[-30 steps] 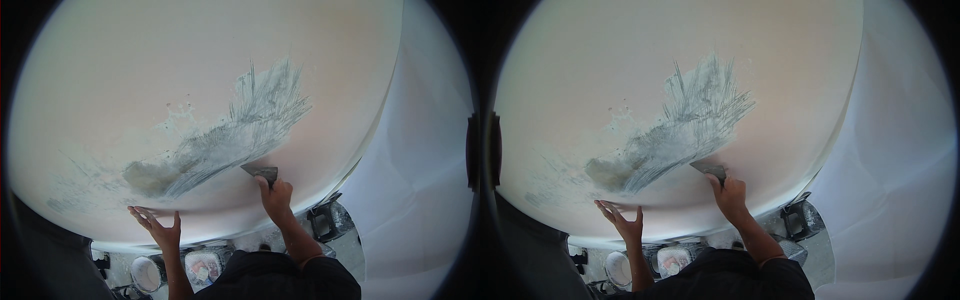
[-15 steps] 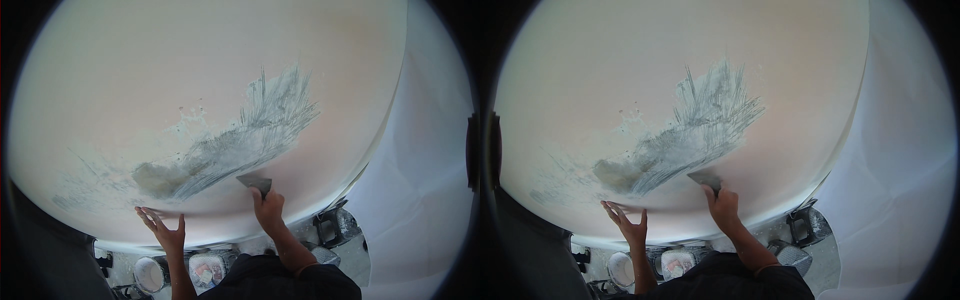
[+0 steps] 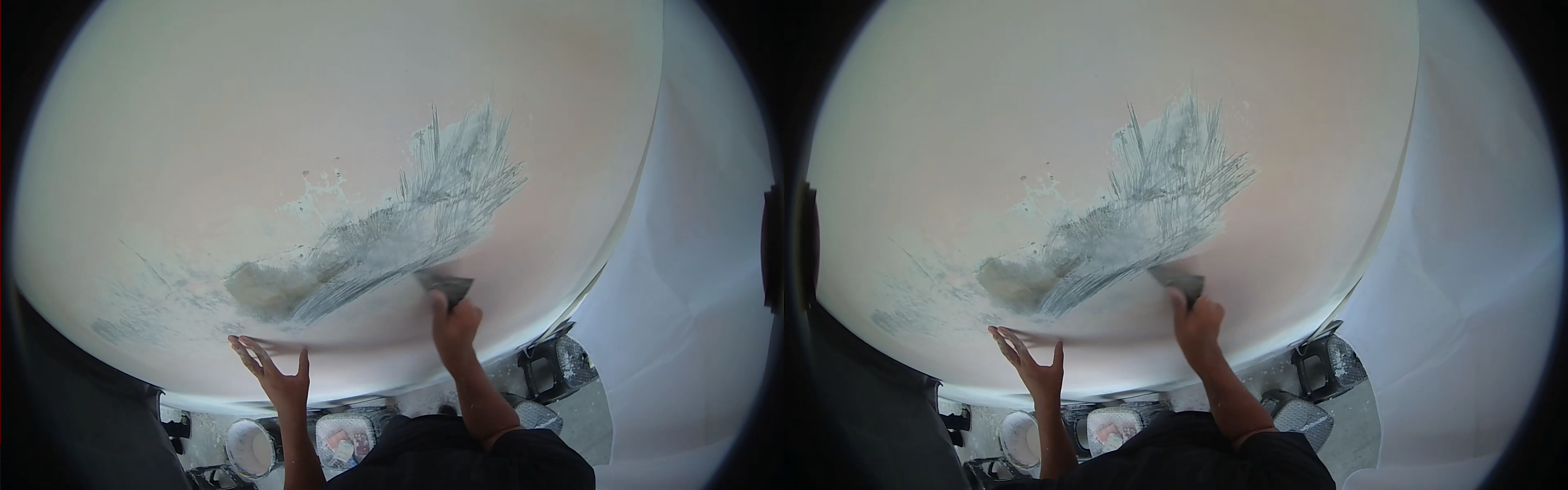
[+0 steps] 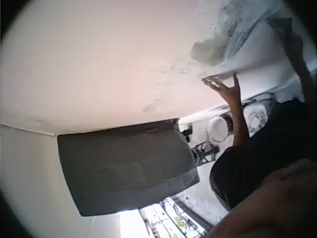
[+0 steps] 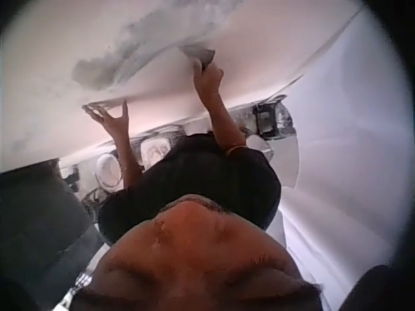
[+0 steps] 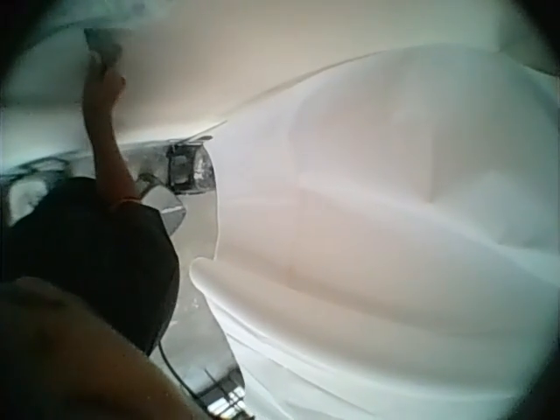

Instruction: Using a putty knife to apply and smooth joint compound onto a wall surface.

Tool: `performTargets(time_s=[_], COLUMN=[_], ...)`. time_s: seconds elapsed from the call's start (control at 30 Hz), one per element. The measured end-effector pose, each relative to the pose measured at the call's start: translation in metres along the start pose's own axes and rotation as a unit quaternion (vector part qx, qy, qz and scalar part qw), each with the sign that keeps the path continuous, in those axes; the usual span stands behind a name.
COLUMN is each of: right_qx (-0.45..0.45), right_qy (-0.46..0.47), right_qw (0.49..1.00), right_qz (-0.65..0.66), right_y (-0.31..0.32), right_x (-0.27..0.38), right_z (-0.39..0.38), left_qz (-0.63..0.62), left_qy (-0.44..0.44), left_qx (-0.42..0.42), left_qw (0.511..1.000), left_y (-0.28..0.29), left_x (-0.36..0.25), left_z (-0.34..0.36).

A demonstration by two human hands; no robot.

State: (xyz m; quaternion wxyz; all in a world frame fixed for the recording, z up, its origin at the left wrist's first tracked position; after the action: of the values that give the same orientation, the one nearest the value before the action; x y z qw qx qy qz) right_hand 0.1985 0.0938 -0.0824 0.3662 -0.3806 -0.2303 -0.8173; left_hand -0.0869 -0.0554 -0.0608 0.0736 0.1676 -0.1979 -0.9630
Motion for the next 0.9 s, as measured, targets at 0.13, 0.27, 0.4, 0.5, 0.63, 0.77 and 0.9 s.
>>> performTargets(time_s=[0.13, 0.27, 0.4, 0.5, 0.63, 0.77, 0.9], right_qx=[0.000, 0.001, 0.018, -0.037, 0.033, -0.037, 0.087], right_qy=[0.040, -0.055, 0.038, -0.064, 0.080, -0.044, 0.085], right_qw=[0.998, 0.997, 0.998, 0.993, 0.995, 0.996, 0.992], right_qz=[0.054, 0.051, 0.042, 0.089, 0.047, 0.064, 0.037], right_y=[0.002, -0.003, -0.007, -0.001, -0.018, -0.002, -0.022], right_x=[0.027, 0.007, 0.024, 0.019, 0.037, 0.015, 0.041], right_z=[0.002, 0.001, -0.009, 0.007, -0.033, -0.010, -0.043], left_qz=[-0.001, -0.023, -0.017, -0.019, -0.020, -0.029, -0.036], left_qy=[-0.001, 0.008, -0.009, -0.019, -0.016, -0.006, -0.010], left_qx=[0.011, 0.026, 0.034, 0.044, 0.056, 0.065, 0.070], left_qw=[1.000, 0.999, 0.999, 0.999, 0.998, 0.997, 0.997], left_y=[0.004, 0.009, 0.011, 0.017, 0.018, 0.019, 0.018], left_x=[0.005, 0.004, 0.012, 0.015, 0.016, 0.015, 0.012], left_z=[-0.001, 0.001, 0.002, 0.001, 0.001, 0.003, 0.001])
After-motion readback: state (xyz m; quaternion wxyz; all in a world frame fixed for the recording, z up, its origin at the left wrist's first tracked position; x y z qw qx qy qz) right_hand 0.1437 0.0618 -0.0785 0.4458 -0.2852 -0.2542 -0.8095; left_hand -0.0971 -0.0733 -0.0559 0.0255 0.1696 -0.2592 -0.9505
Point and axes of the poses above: each hand's wrist, its own z-axis towards the middle knuckle, its own y-axis out of the back of the hand, x = y × z, the point moved 5 cm from there along z, towards the middle knuckle, and after that the axes turned 15 degrees about -x, right-handed, at the moved point
